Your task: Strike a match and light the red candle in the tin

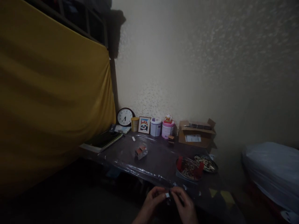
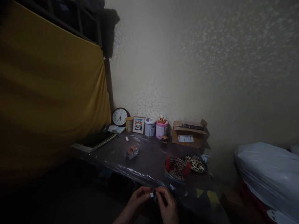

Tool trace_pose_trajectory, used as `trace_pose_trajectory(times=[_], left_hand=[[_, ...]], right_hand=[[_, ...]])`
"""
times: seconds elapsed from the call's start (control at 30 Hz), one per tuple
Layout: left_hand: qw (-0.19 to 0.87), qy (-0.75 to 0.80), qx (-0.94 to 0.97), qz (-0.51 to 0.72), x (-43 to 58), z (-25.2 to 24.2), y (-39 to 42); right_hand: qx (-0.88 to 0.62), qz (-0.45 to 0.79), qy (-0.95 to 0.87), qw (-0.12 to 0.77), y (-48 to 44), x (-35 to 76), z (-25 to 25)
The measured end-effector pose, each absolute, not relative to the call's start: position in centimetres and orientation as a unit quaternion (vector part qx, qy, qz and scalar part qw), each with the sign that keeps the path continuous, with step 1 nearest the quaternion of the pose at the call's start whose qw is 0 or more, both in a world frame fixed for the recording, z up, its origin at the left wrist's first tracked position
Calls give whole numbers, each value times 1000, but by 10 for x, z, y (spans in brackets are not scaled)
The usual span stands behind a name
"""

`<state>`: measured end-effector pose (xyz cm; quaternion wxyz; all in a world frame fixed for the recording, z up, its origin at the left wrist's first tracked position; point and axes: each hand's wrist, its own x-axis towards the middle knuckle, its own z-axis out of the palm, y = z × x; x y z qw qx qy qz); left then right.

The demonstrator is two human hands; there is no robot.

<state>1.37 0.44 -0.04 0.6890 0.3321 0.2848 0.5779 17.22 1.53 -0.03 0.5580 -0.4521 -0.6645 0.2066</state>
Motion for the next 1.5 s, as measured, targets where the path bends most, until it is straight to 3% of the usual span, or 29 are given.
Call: trace_pose_trajectory(times=[0.2,0.4,0.73,0.93,1.1,1.23,1.5], left_hand=[[718,289,281,567,15,4,2],[715,311,259,570,19,16,3],[700,276,298,587,18,49,-10],[685,289,301,597,19,57,-14],[668,285,337,599,18,72,-23],[646,303,364,599,6,67,-27],[633,389,315,591,-24,27,-26]], right_hand=[[-473,194,-650,562,14,172,4],[-499,138,-631,578,-7,169,42],[-442,3,-692,571,-26,159,70],[-412,-27,-671,616,-41,160,86],[-477,8,-676,562,-21,168,60],[-537,48,-579,611,-6,187,48],[-543,117,-441,705,-1,207,83]])
